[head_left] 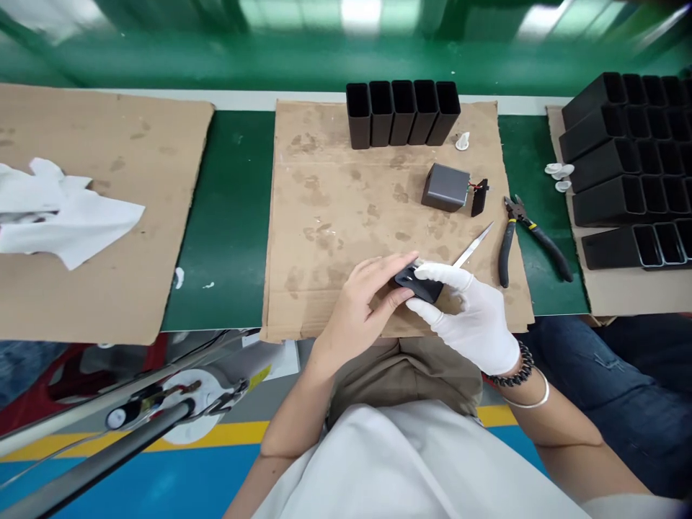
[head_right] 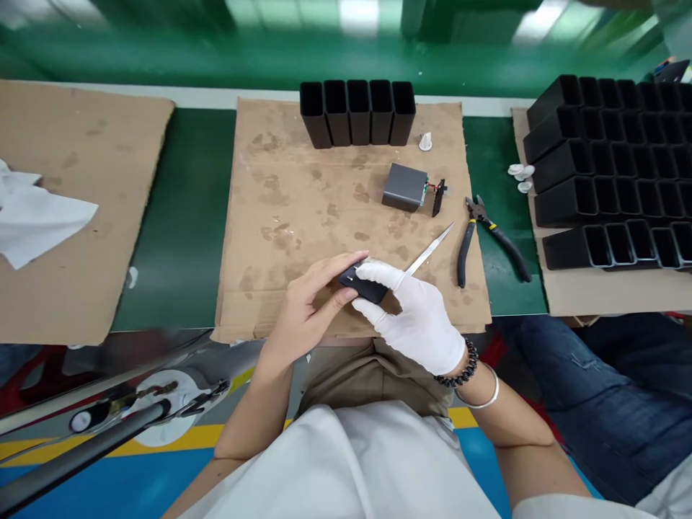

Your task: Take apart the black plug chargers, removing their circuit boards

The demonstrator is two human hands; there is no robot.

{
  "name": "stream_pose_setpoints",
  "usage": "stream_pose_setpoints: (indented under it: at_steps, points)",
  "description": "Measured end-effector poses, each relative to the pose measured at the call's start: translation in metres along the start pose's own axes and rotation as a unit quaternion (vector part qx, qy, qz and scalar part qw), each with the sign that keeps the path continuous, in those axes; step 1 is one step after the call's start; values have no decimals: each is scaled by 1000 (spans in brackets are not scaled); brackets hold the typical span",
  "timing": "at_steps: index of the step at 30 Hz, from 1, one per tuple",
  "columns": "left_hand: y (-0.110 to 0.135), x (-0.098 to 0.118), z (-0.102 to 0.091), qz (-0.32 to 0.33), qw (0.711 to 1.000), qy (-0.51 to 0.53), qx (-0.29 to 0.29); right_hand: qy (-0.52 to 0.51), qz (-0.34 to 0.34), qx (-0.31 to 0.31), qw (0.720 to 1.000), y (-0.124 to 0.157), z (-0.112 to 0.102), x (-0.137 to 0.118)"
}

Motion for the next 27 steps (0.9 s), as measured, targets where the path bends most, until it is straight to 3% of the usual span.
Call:
stream_pose_setpoints:
  at_steps: [3,5,9,12,15,17,21,23,27]
  points:
    - [1,1,-2,20,999,-27,18,-138,17,58,989,5,1,6]
    - [1,0,-3,16,999,-26,21,-176,7,64,982,5,0,5]
    - [2,1,-2,1,999,-38,16,8,-15,2,1000,3,-2,-7]
    - [6,5,0,3,992,-125,13,148,-13,-25,989,2,-2,-12]
    - [11,8,3,0,972,-234,6,184,-32,-34,982,-2,-1,-17]
    - [13,7,3,-3,967,-254,-1,185,-52,-52,980,-7,-1,-18]
    - [15,-3,0,-5,993,-118,-25,173,-70,-77,979,-14,-4,-17]
    - [16,-13,-7,-27,999,12,20,168,-68,-73,981,-13,-7,-19]
    - [24,-26,-21,-43,969,189,151,178,-84,-2,981,-5,-16,-34]
Point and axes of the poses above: each hand's wrist, its own y-axis away from the middle knuckle, its own z-axis out of the palm, x = y × z, the point moved 6 cm from there along -y, towards the middle knuckle, and after that the axes turned 8 degrees about -x, right-handed, at the moved point
